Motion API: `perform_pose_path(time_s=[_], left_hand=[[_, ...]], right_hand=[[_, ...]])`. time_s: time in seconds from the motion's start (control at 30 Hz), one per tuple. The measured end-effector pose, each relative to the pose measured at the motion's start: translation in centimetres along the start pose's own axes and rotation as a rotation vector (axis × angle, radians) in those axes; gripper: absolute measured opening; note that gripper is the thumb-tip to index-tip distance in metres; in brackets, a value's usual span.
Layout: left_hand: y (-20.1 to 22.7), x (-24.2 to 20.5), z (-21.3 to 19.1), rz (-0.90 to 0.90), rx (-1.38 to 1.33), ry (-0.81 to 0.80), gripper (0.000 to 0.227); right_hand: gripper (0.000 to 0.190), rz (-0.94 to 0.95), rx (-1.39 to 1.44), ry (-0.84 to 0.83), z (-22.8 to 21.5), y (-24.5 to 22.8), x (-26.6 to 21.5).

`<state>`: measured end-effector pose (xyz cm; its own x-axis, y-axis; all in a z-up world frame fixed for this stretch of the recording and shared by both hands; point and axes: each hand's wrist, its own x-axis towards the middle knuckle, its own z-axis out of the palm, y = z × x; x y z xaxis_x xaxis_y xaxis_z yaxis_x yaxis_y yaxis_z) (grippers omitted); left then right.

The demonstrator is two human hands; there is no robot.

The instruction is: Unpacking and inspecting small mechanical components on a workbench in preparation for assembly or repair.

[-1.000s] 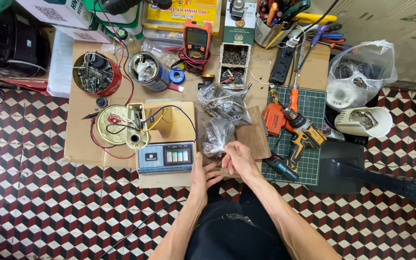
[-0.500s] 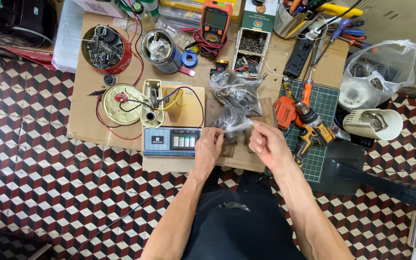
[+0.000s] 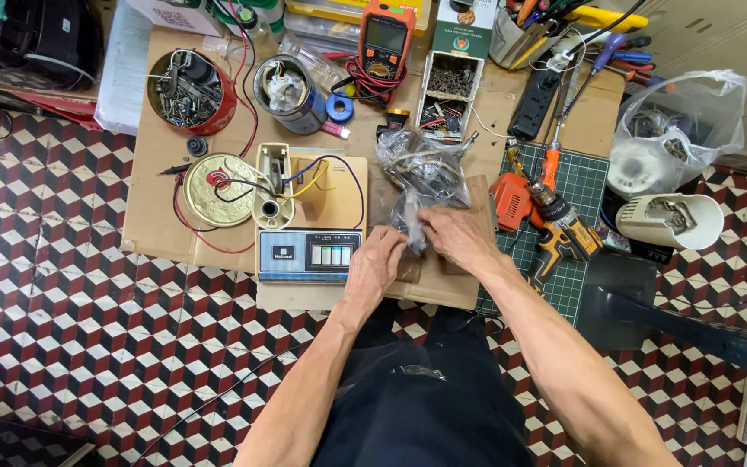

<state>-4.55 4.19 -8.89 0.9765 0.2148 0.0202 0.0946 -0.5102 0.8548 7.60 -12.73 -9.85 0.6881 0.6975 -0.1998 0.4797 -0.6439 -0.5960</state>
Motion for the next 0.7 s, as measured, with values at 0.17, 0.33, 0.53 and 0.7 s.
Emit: perform_pose_path(time_s=[0.17,0.33,0.53,0.7], left_hand=[[-0.7,-1.7,-1.6,-0.1,-0.014,0.028,0.01],[1.1,-1.9,-1.4,-0.1,-0.012,0.035,0.012],[1.7,-0.9,0.4,-0.056,0.042,0.036,0.018],[-0.6,-3.2,-1.3,-0.146,-0.034,0.063,0.014]], right_hand=[[0.022,0.341,0.275,0.081,0.0,-1.6,-1.3],[0.02,0.292,0.306,0.303,2.6,-0.7,-2.1],[0.021,0.136,0.158,0.167,0.5,-3.4,-1.9],[0.011,0.416,0.699,0.418,2.7,2.9,-2.1]])
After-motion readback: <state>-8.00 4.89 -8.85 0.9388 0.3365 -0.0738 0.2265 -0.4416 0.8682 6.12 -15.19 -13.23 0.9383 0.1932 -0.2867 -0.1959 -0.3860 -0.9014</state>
